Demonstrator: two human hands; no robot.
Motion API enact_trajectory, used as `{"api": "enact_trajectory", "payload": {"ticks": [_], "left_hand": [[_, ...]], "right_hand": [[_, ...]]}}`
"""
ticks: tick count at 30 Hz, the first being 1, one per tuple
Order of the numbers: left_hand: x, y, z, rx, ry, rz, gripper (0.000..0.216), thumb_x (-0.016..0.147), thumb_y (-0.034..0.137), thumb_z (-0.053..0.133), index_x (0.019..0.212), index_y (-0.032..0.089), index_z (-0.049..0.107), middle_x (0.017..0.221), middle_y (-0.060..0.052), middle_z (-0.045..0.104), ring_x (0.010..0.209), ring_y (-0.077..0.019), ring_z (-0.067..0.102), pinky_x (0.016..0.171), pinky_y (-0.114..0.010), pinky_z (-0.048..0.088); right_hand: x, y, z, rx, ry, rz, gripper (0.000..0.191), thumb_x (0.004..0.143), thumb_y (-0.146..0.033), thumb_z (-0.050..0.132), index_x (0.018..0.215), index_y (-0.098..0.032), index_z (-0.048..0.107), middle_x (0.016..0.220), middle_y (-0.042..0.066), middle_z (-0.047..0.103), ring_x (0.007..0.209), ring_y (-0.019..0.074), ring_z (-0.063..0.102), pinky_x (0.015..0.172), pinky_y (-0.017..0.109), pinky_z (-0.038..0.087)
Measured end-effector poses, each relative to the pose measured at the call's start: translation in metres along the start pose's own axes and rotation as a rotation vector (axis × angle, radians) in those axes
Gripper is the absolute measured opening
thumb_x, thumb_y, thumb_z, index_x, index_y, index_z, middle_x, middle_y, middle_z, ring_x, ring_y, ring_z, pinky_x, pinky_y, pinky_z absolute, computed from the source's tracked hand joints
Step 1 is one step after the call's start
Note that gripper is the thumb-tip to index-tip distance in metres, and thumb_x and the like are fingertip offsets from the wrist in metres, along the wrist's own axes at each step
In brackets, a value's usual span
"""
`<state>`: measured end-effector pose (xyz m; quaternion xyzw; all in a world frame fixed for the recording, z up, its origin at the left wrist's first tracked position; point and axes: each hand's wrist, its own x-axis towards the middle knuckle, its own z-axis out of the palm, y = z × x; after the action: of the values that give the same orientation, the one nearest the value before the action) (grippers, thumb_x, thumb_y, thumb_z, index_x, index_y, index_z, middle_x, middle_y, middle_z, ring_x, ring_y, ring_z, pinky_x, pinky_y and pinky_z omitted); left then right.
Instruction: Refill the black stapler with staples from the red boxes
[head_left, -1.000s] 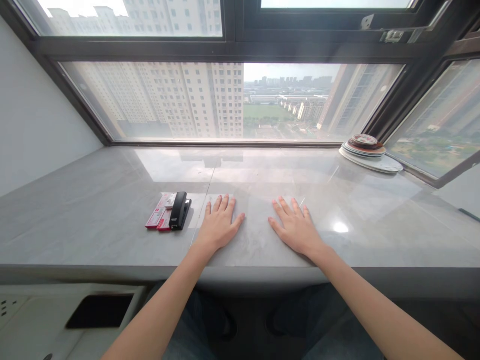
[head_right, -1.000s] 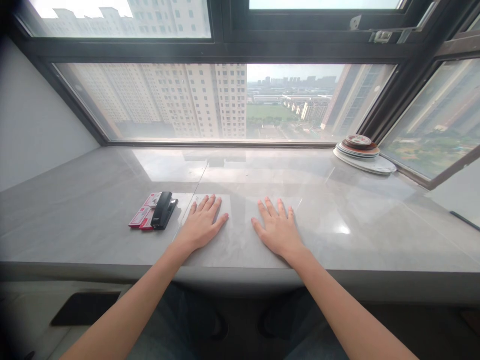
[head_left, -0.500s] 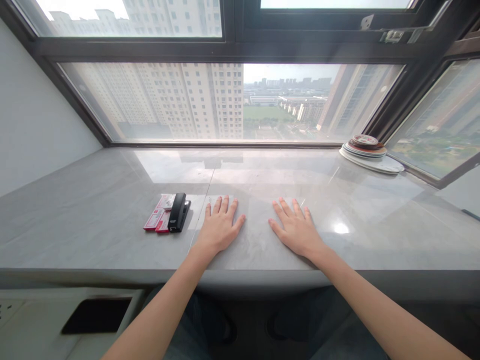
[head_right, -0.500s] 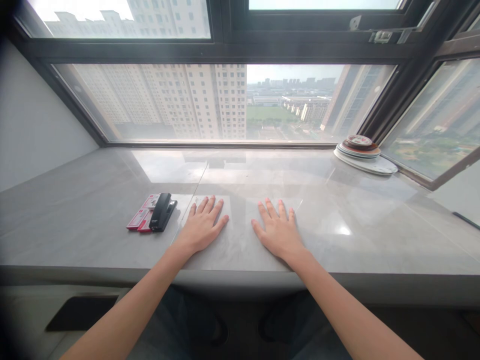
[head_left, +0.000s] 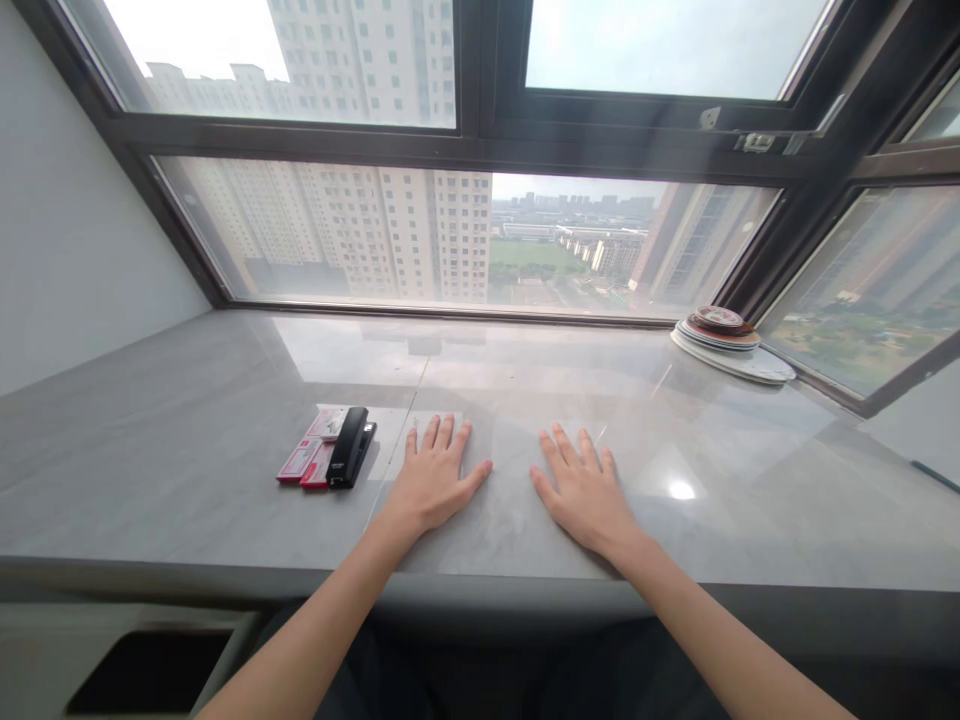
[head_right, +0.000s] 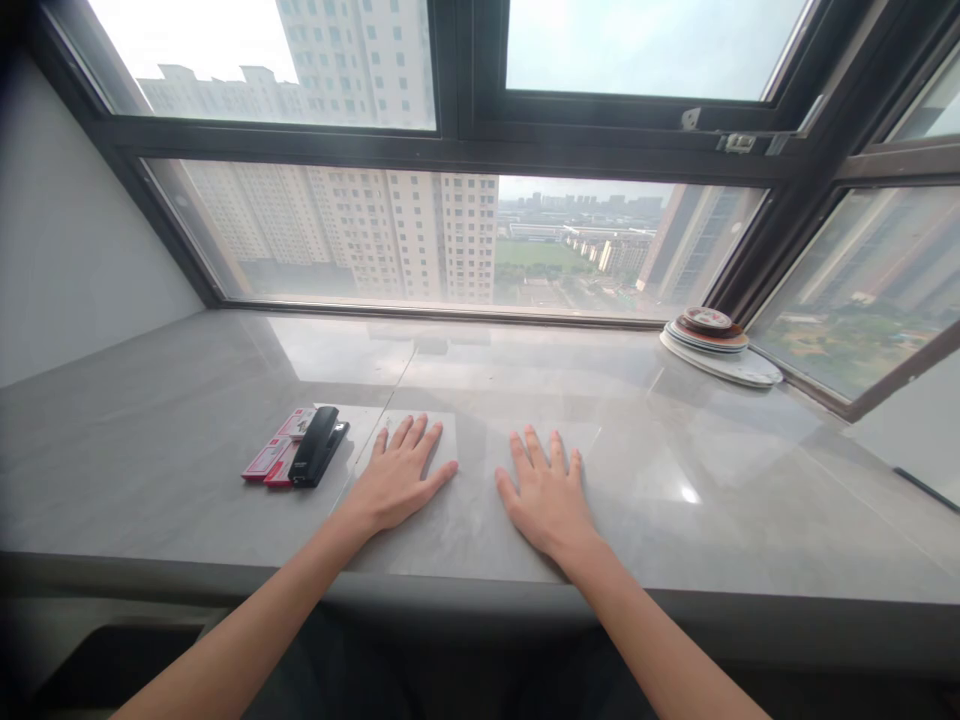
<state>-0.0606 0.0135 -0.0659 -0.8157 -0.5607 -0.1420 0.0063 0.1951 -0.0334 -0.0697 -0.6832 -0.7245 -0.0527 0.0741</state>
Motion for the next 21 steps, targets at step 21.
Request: {"api": "enact_trajectory", "payload": {"ticks": [21], "left_hand": [[-0.0040,0.0081,-0.0018,0.037,0.000,0.006,0.083,0.097,0.077,0.031,0.164,0.026,0.031,0.173,-0.010,0.022,0.160,-0.0373,0.012,0.127,-0.061,0.008]], "right_hand": [[-0.0050,-0.0040,-0.0023,0.005,0.013,-0.015,0.071,0.104,-0.062,0.023,0.167,-0.029,0.025,0.174,0.003,0.016,0.159,0.0427,0.009,0.124,0.066,0.012]]}}
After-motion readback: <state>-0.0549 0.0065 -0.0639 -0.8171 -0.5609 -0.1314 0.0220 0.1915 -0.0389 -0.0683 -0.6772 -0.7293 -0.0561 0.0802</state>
